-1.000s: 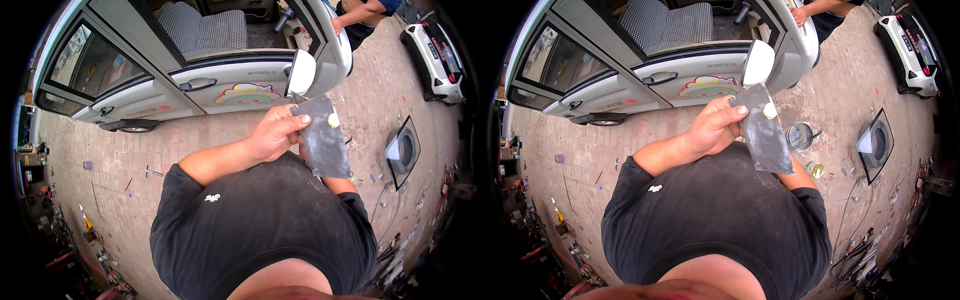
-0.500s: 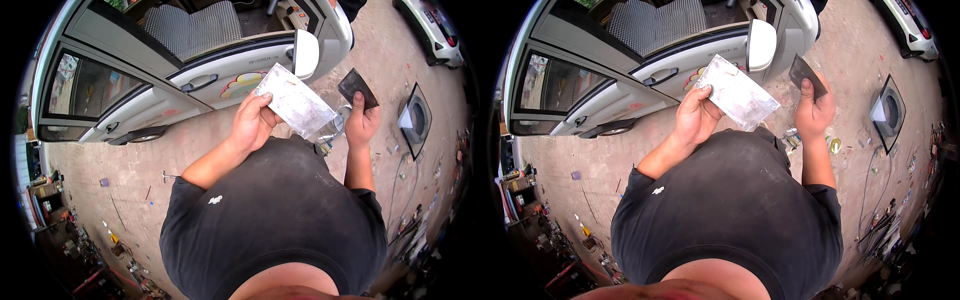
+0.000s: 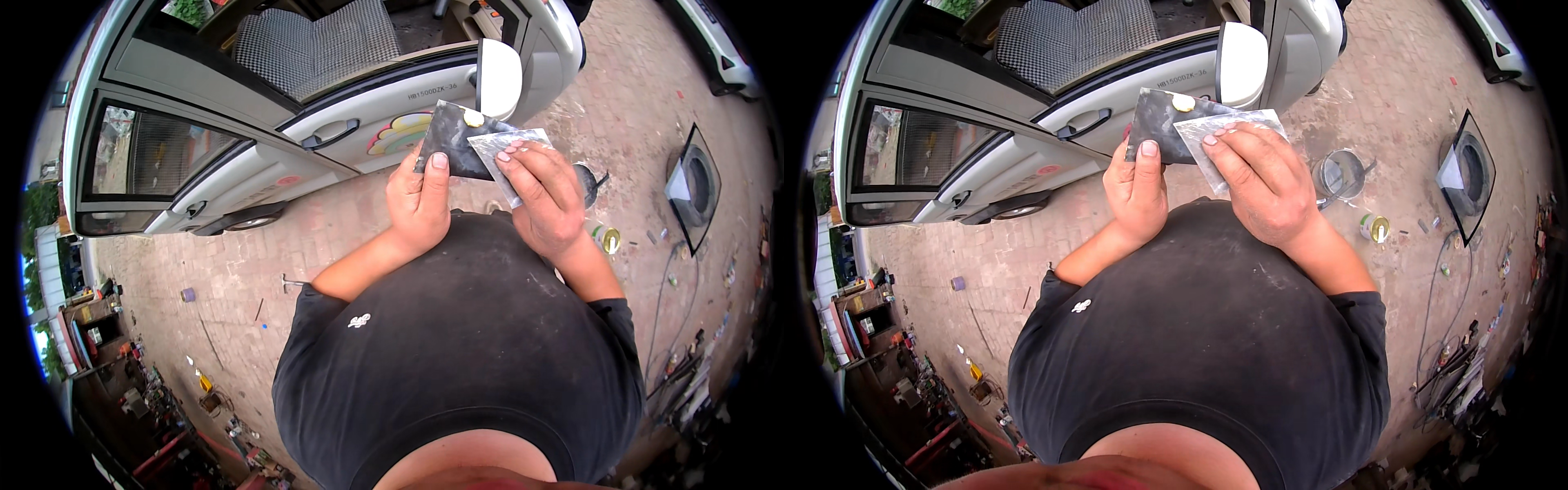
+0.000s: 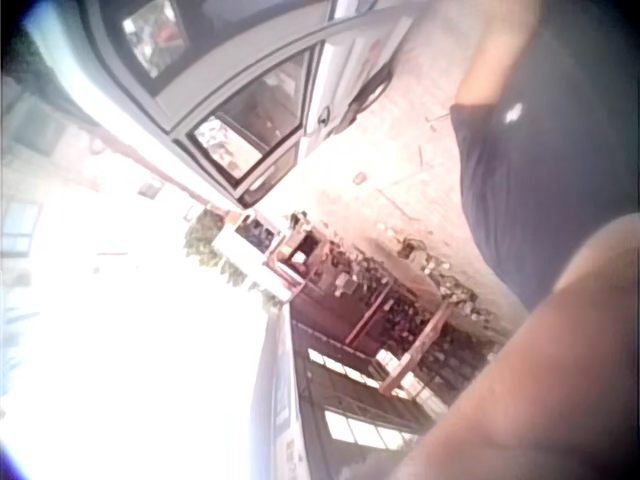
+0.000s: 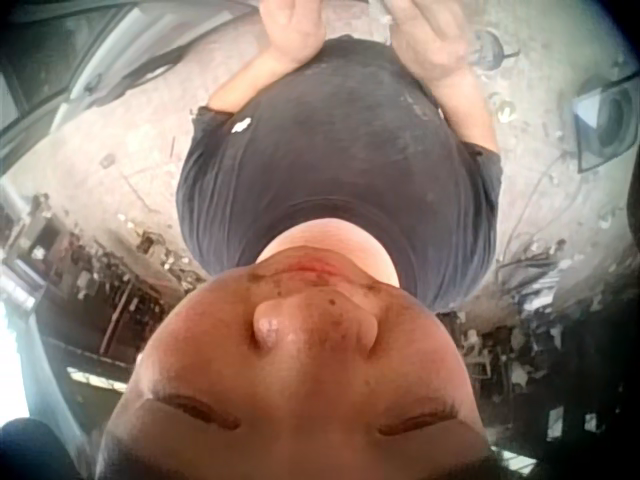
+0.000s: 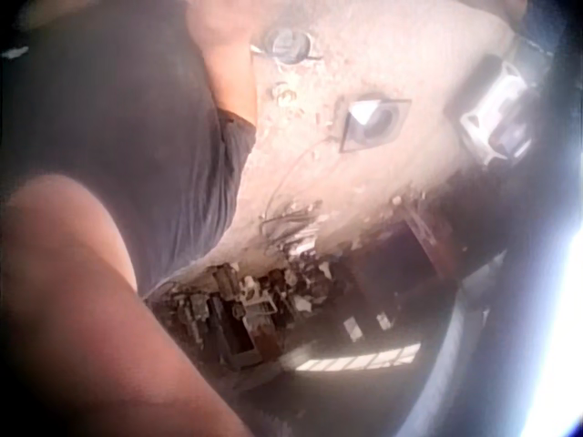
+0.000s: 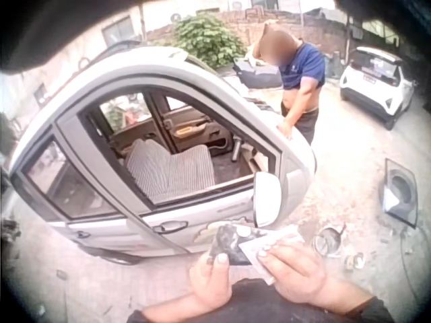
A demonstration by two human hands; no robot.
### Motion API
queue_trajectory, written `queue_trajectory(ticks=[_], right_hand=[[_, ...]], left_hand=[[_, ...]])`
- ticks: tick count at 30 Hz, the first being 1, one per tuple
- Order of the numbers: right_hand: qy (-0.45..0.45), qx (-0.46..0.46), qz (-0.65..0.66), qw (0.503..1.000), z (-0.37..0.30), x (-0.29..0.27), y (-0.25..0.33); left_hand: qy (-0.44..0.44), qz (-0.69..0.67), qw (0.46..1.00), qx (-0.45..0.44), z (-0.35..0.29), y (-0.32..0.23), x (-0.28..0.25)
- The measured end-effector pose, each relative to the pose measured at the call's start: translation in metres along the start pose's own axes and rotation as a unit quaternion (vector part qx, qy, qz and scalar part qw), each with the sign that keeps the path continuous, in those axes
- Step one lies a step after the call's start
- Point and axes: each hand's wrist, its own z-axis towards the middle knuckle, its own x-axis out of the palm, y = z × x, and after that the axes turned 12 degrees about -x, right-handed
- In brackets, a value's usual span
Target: The person kneels on the ground and mixes a yellow paste on a plastic sheet using a metal scraper. They then apply the paste to the door frame of a white car and smooth it with the scraper.
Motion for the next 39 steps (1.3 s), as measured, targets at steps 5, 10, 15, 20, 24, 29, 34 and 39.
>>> queue_trajectory(ticks=[5,10,15,20,24,29,34,39], right_hand=[[-0.012,-0.007,0.007,1.0,-0.003,-0.002,-0.008],[-0.013,-0.009,-0.003,1.0,-0.005,-0.005,-0.017],[0.007,-0.003,0.028,1.0,-0.008,-0.009,-0.027],[-0.011,-0.001,0.021,1.0,-0.009,-0.012,-0.032],[-0.036,-0.006,0.013,0.999,-0.01,-0.014,-0.038],[-0.008,0.003,0.025,1.0,-0.012,-0.015,-0.043],[-0.025,0.001,0.026,0.999,-0.008,-0.018,-0.045],[-0.041,0.002,0.022,0.999,-0.006,-0.021,-0.047]], left_hand=[[-0.002,0.027,0.999,0.038,0.002,0.002,0.01],[-0.009,0.055,0.997,0.054,0.005,0.002,0.019],[-0.012,0.039,0.998,0.04,0.008,0.007,0.026],[-0.013,0.057,0.997,0.05,0.012,0.005,0.035],[-0.023,0.05,0.998,0.04,0.012,0.009,0.038],[-0.026,0.064,0.996,0.048,0.014,0.012,0.04],[-0.02,0.063,0.995,0.068,0.016,0.012,0.044],[-0.014,0.077,0.994,0.078,0.017,0.013,0.044]])
